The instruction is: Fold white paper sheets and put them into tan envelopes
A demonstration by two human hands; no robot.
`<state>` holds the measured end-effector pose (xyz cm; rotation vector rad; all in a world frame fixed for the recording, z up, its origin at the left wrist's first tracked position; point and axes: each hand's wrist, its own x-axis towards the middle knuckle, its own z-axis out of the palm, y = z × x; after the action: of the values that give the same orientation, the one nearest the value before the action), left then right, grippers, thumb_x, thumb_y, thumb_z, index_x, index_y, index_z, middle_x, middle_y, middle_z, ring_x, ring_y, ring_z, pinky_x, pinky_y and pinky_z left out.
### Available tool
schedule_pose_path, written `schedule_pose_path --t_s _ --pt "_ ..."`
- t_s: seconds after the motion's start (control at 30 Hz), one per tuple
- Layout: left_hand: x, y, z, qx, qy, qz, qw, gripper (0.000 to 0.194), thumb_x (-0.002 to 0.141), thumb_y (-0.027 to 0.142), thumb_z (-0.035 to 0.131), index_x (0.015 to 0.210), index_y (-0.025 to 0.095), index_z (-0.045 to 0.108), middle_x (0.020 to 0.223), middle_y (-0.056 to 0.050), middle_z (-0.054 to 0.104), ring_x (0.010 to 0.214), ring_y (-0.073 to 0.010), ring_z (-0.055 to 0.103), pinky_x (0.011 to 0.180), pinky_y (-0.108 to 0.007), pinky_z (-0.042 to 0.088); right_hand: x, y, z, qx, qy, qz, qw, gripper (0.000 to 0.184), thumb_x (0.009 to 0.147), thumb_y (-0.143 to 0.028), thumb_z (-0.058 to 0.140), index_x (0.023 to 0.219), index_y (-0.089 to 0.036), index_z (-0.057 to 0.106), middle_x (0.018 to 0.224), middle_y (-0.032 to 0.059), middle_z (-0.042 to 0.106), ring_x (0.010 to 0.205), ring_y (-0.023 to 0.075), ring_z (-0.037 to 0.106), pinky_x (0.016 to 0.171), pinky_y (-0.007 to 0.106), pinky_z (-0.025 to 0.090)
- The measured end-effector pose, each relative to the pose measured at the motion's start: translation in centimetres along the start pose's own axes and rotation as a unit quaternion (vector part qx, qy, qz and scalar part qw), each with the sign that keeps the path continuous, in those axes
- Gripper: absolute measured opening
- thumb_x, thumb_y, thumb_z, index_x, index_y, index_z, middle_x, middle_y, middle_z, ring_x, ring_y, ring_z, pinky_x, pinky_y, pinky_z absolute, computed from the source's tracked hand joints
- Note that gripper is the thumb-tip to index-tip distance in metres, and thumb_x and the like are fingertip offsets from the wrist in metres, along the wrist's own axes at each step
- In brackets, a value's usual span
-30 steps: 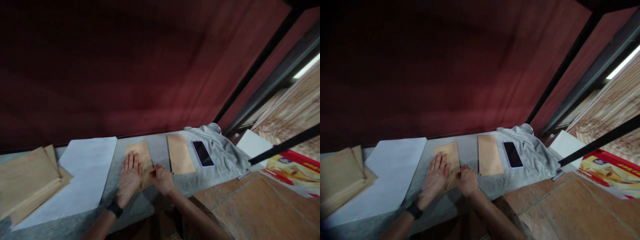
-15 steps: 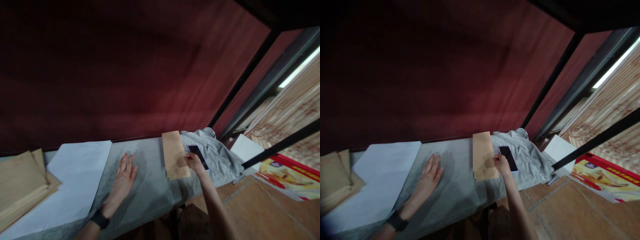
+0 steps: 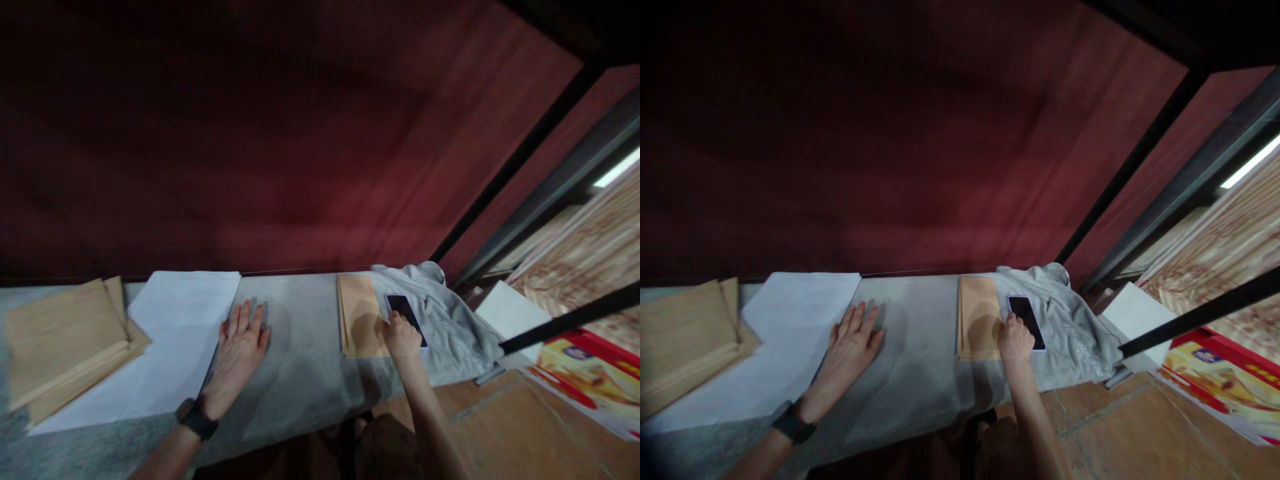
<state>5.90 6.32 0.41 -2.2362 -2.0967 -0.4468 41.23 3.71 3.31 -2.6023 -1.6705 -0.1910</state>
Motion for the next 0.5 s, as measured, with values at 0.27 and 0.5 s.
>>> schedule_pose_path --t_s 0.27,0.5 --pt "0.0 -3.3 -3.1 0.107 -0.092 -0.125 0.982 0.057 0.102 0.033 0.034 0.154 0.011 0.038 0.162 -0.021 0.031 0.151 -0.0395 0.023 0.112 -0.067 0.030 -2.3 -6.7 2.0 0.067 0.051 -0.152 0.985 0.048 0.100 -0.029 0.046 0.145 -0.013 0.045 0.144 0.0195 0.055 0.128 0.0295 0.054 0.098 0.039 0.045" --pt "-0.1 -5.2 -3.9 0.107 -0.122 -0.137 0.977 0.056 0.099 0.034 0.036 0.151 0.012 0.043 0.159 -0.020 0.038 0.146 -0.0377 0.035 0.107 -0.057 0.040 -3.6 -8.0 1.2 0.027 -0.019 -0.124 0.992 0.046 0.098 -0.022 0.042 0.143 -0.015 0.049 0.148 0.0176 0.053 0.121 0.0277 0.060 0.089 0.037 0.050"
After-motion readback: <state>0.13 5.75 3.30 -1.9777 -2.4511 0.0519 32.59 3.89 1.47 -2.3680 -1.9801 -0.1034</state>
